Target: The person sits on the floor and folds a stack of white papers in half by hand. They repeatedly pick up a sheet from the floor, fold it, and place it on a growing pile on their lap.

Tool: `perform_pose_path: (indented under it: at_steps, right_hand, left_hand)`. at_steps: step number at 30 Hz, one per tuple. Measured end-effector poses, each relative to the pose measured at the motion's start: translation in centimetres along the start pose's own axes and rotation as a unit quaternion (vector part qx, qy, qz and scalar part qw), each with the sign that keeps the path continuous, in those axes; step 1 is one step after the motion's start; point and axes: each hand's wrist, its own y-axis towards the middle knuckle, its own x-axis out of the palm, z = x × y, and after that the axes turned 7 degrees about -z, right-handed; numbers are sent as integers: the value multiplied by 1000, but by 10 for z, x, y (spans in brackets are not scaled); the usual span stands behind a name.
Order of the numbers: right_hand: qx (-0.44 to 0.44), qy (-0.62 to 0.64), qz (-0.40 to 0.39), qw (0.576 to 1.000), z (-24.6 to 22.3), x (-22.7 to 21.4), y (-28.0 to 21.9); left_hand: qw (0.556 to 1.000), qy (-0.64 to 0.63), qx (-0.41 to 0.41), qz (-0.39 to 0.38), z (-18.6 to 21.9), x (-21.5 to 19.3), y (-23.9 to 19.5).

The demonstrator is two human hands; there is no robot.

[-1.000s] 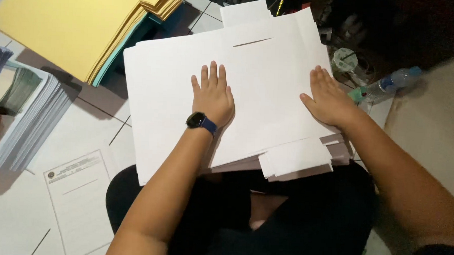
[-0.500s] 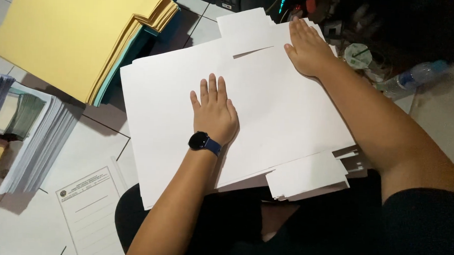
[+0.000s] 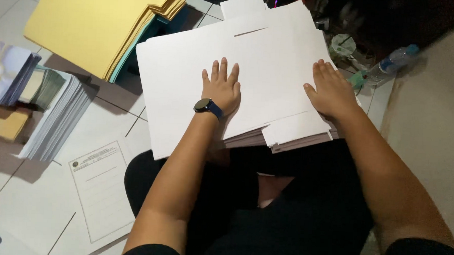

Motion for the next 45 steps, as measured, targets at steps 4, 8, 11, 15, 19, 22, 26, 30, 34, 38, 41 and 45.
perform_pose_path:
  at_steps: [4, 8, 11, 15, 19, 22, 26, 30, 34, 38, 41, 45]
  right_hand:
    - [10, 15, 13, 1000, -5, -2, -2]
    - [6, 17, 26, 999, -4, -1, 0]
    - [9, 13, 15, 1000, -5, -1, -3]
    - [10, 22, 4, 1000, -11, -13, -11]
    - [15, 37, 12, 999, -18, -15, -13]
    - [41, 21, 18, 999, -12, 2, -3]
    - [19, 19, 48, 999, -5, 10, 2]
    - [45, 46, 11, 998, -13, 1, 1]
    - [51, 46, 6, 998, -15, -1, -1]
    - [14, 27, 24, 999, -9, -1, -2]
    - [-7, -19, 12, 1000, -3, 4, 3]
    - [-83, 41, -55, 994, -25, -16, -12]
  left_hand:
    - [996, -17, 4, -84, 30, 8, -63]
    - [994, -17, 4, -112, 27, 21, -59]
    - [994, -13, -19, -110, 20, 17, -30]
    - [996, -19, -61, -58, 14, -9, 26]
    - [993, -15, -111, -38, -5, -22, 95]
    - [986, -10, -163, -20, -19, -21, 154]
    - [986, -13, -167, -8, -35, -22, 182]
    - [989, -15, -144, 38, -32, -26, 163]
    - [995, -27, -89, 33, -20, -27, 114]
    - [998, -7, -56, -18, 0, -23, 40]
    - [998, -12, -41, -53, 15, -12, -2]
    - [997, -23, -36, -59, 20, -6, -22]
